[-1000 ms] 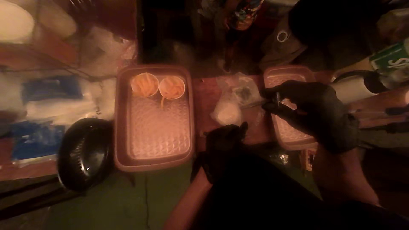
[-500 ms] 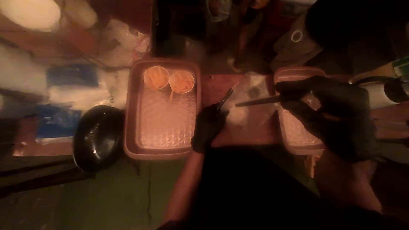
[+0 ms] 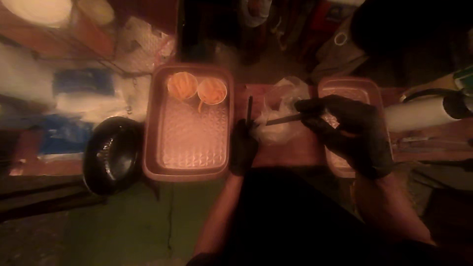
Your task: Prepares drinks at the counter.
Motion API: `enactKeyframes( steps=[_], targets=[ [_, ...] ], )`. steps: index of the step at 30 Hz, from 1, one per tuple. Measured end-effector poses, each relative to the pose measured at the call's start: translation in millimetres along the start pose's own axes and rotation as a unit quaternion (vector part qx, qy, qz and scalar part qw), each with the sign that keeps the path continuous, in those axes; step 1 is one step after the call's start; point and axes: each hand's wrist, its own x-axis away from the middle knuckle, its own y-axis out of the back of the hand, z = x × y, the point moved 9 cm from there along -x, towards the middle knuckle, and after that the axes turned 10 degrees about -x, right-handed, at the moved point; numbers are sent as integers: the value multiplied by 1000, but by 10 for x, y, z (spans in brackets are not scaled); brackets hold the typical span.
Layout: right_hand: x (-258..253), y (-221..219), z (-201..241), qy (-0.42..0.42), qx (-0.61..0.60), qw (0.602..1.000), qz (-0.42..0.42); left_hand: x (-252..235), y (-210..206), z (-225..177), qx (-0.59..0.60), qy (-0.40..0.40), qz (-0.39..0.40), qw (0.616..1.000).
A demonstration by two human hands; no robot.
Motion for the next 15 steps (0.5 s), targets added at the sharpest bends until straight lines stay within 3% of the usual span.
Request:
enactKeyframes(
  steps=[7,15],
  targets=[
    [-73,-92,31,-2,37,999,25,56,125,-200,-55,-72,-66,994],
    [-48,-108,71,14,8,999,35,21,-7,31,97,3,0,995]
  ],
)
